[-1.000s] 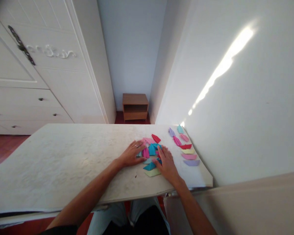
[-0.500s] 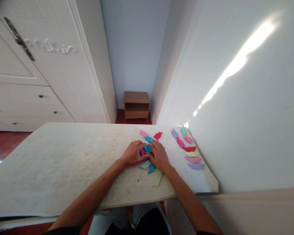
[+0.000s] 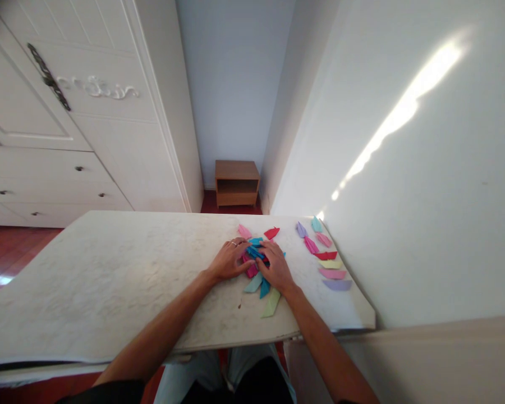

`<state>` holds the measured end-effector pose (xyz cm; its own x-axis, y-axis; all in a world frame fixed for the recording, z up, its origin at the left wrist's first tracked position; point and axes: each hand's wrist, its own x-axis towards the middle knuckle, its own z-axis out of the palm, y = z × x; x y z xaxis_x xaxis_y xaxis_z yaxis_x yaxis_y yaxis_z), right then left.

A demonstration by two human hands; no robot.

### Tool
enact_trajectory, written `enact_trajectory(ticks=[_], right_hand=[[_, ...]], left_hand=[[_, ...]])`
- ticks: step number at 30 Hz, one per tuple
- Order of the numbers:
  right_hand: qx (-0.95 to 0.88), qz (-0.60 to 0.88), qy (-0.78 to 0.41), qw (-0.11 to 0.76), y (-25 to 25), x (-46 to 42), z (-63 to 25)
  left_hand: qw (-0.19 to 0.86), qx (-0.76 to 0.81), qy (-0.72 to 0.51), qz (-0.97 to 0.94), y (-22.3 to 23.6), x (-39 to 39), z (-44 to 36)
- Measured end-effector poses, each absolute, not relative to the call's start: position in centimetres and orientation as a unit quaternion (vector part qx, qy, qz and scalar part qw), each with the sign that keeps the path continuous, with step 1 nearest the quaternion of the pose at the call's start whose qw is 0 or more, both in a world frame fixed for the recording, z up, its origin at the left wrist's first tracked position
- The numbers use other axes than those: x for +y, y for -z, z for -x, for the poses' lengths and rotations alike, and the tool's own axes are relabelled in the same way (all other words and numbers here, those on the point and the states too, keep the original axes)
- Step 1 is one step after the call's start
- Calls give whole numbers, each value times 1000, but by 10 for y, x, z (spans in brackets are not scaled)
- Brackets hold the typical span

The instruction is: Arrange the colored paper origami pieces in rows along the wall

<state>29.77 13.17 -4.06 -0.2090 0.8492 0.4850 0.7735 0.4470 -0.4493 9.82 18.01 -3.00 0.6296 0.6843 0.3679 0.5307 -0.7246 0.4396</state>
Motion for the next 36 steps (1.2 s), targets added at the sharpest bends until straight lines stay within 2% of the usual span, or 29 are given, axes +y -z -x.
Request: enact_trajectory(ticks=[10, 17, 20, 23, 27, 36], right_hand=[[-745, 507, -96, 423, 26, 118, -297], [-623, 613, -32, 485, 23, 92, -328], [-595, 672, -27, 441, 38, 79, -349], [-607, 692, -35, 388, 55, 68, -358], [-655, 662, 5, 364, 61, 61, -350], [-768, 588, 15, 253, 46, 89, -326]], left_hand=[[202, 332, -302, -871, 33, 180, -95], [136, 322, -281, -894, 21, 168, -95], [126, 288, -281, -907, 21, 161, -99], [132, 263, -219, -930, 27, 158, -103], [143, 268, -138, -943, 32, 160, -102], [184, 254, -94, -945, 16, 162, -80]])
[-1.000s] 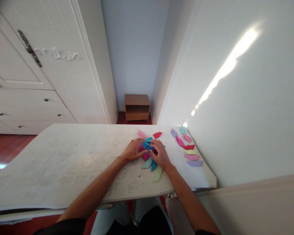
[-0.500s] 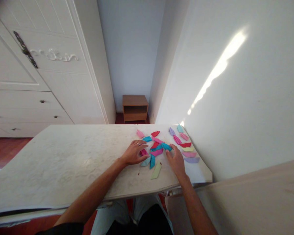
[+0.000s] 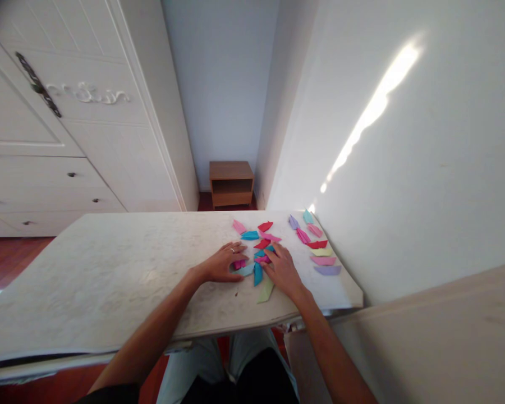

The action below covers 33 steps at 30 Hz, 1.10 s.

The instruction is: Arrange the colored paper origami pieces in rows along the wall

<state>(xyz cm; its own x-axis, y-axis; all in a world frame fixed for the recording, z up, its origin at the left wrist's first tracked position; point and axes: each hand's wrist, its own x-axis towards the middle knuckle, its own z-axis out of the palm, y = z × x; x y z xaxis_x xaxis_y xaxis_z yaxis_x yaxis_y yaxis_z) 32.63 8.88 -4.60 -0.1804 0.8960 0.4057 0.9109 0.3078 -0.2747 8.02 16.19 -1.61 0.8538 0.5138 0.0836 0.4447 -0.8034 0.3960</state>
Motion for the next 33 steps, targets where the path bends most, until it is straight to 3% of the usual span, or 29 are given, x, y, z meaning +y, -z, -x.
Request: enact_trajectory(ticks=[16, 27, 33], right_hand=[[-788, 511, -55, 338, 46, 86, -307], [-820, 498, 3, 283, 47, 82, -300], [-811, 506, 0, 294, 48, 82, -301]], left_hand=[[176, 264, -249, -915, 16, 144, -65], [146, 293, -217, -920, 26, 139, -52], [135, 333, -234, -904, 36, 134, -47]])
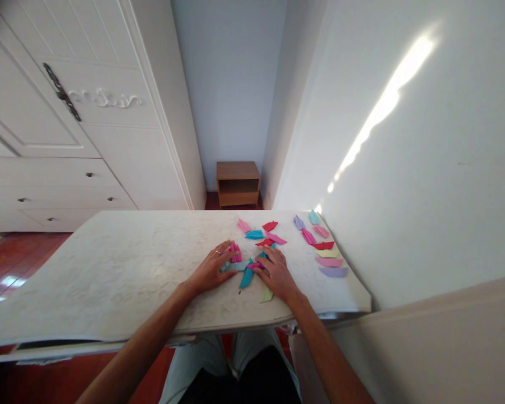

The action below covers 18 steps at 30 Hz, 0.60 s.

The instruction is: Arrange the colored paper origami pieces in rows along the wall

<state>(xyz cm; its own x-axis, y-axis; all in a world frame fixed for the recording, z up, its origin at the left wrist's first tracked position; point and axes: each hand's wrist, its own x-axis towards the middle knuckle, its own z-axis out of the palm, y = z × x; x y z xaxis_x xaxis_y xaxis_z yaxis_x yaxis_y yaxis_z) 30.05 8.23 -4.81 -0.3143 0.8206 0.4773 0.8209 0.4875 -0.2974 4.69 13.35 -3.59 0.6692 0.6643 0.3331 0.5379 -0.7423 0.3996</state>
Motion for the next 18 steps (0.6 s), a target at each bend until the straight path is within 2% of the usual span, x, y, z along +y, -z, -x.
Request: enact_trajectory(ticks=[7, 18], right_hand=[[-817, 501, -22, 285, 46, 80, -303], [-800, 503, -46, 324, 45, 81, -305]], left_hand=[[100, 359, -275, -886, 41, 122, -30], [68, 389, -277, -876, 38, 94, -17]])
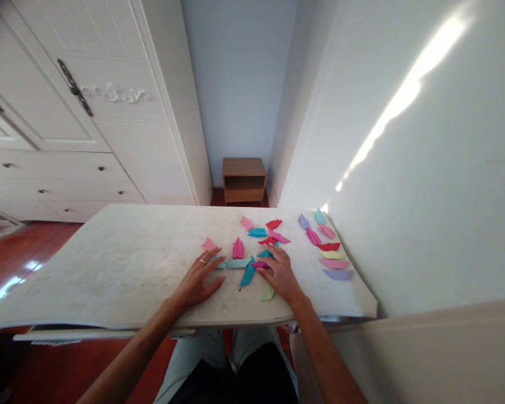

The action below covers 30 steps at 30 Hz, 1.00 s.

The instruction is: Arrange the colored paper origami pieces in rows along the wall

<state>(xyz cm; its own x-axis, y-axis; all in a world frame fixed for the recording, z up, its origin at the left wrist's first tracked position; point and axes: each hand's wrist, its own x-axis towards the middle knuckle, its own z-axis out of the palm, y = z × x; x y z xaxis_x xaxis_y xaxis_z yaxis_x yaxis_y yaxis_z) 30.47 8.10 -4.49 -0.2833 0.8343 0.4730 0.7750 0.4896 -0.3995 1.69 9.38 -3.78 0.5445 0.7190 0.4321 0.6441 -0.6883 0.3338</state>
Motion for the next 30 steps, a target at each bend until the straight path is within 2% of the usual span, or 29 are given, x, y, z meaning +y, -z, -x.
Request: enact_trajectory(ticks=[4, 16, 24, 30], right_hand=[[-793, 505, -53, 337, 45, 84, -306], [-774, 519, -42, 361, 48, 86, -306], [-783, 520, -28, 340, 53, 88, -306], [-795, 512, -26, 325, 51, 89, -305]], left_hand=[[46, 391, -284, -874, 35, 87, -18], [84, 324, -332, -882, 27, 82, -21], [122, 225, -256, -932, 20, 76, -28], [91, 211, -209, -951, 19, 84, -45]])
